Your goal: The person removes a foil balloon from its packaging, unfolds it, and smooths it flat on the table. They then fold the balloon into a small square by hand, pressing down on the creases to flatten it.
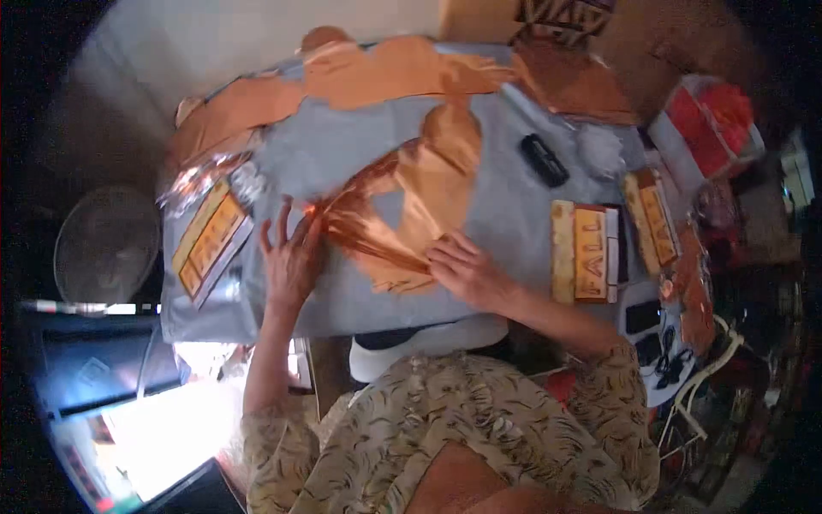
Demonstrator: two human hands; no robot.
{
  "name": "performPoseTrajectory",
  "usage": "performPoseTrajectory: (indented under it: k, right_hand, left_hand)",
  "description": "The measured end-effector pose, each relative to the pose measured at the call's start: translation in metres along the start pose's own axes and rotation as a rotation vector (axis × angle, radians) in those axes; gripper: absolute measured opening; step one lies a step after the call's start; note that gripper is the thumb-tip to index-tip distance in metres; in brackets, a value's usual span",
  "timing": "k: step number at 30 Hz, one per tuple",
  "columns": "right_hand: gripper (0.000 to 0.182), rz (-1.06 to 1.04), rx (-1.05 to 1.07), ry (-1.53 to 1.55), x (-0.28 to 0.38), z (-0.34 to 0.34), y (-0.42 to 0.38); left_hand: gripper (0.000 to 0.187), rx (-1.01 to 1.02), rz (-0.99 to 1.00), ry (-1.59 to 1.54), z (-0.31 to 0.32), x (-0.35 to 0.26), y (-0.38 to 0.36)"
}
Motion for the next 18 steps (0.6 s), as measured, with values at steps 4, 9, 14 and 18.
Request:
performPoseTrajectory:
  k: [4, 9, 14, 18]
  right_hand:
    - [0.022, 0.095, 0.02, -0.034, 0.006, 0.01, -0.003]
    - [0.043, 0.15, 0.238, 0.176, 0.009, -0.026, 0.024]
    - [0.077, 0.261, 0.21, 0.232, -0.015, -0.018, 0.076]
    - [0.081, 0.337, 0.314, 0.113, -0.037, 0.028, 0.089]
  left_hand:
    - [0.051, -0.043, -0.201, -0.116, 0.011, 0.022, -0.003]
    - [0.04, -0.085, -0.252, -0.195, 0.011, 0.024, 0.006]
    - [0.055, -0.117, -0.124, -0.25, 0.024, 0.003, 0.045]
    - [0.054, -0.093, -0.133, -0.251, 0.044, 0.004, 0.061]
Point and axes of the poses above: each hand's wrist, its own y-axis towards the middle knuckle, its own z-axis out of the palm, x = y × z, the point moved 6 cm from there along y, towards the middle knuckle, and after that the axes turned 14 degrees about x, right-handed, at the moved point
